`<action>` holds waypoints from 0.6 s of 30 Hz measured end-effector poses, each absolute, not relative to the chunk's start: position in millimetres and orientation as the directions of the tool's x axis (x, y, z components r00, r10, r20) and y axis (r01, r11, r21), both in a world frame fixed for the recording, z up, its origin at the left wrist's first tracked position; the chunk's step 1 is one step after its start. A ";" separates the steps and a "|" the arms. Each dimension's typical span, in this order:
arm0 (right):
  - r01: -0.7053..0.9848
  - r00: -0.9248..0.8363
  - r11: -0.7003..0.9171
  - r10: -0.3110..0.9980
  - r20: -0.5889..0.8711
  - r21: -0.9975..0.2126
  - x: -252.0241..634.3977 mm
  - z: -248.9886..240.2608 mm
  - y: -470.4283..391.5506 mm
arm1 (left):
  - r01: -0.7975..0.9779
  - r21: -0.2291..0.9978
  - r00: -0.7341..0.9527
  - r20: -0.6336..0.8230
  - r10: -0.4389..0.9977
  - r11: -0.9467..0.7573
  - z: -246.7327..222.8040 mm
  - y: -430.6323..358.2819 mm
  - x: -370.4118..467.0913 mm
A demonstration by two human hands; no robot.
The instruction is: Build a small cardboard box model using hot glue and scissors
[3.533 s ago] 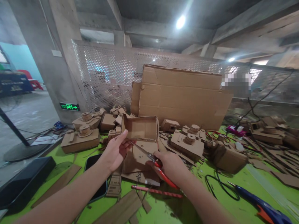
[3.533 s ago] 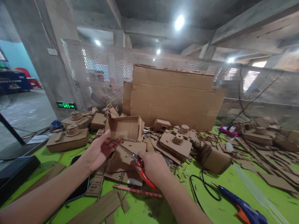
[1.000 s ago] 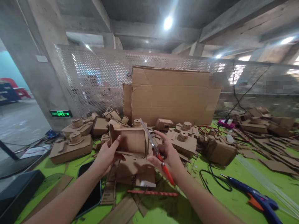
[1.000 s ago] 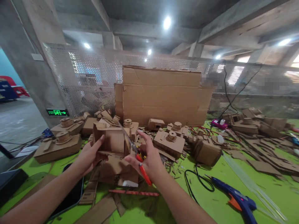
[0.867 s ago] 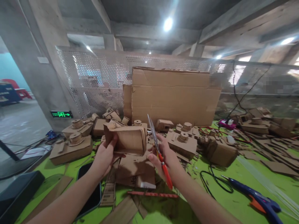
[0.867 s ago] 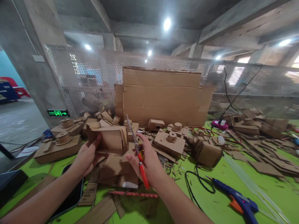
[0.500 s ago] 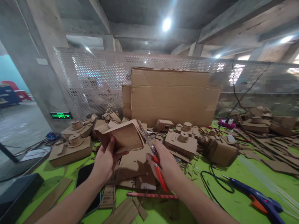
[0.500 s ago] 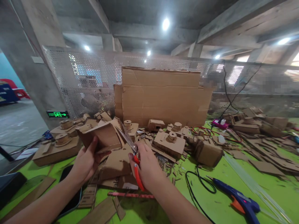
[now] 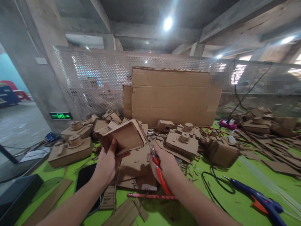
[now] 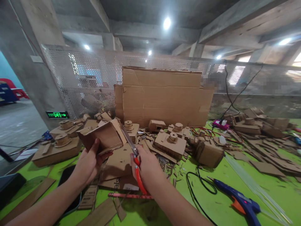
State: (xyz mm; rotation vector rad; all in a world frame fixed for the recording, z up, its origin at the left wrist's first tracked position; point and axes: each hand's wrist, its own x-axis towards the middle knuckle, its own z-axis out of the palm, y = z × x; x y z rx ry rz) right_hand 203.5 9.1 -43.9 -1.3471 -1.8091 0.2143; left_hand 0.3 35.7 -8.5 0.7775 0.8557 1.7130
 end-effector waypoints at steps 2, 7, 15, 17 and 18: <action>0.741 -0.052 0.370 0.863 0.502 -0.561 205.3 -43.9 10.2 | -0.495 0.836 -0.270 0.111 0.956 -0.237 -8.7 34.5 1.3; 0.791 -0.081 0.350 0.872 0.482 -0.501 211.7 -35.8 7.4 | -0.471 0.860 -0.242 0.088 0.966 -0.196 -9.8 32.8 1.1; 0.785 -0.065 0.384 0.832 0.551 -0.486 206.1 -34.2 8.7 | -0.410 0.888 -0.224 0.123 0.967 -0.208 -10.7 28.0 4.4; 0.798 -0.033 0.347 0.841 0.539 -0.492 206.9 -34.9 10.1 | -0.403 0.893 -0.219 0.121 0.968 -0.203 -11.4 25.6 7.6; 0.800 -0.020 0.333 0.847 0.531 -0.499 208.2 -35.1 10.7 | -0.401 0.894 -0.222 0.118 0.968 -0.201 -11.8 24.9 8.9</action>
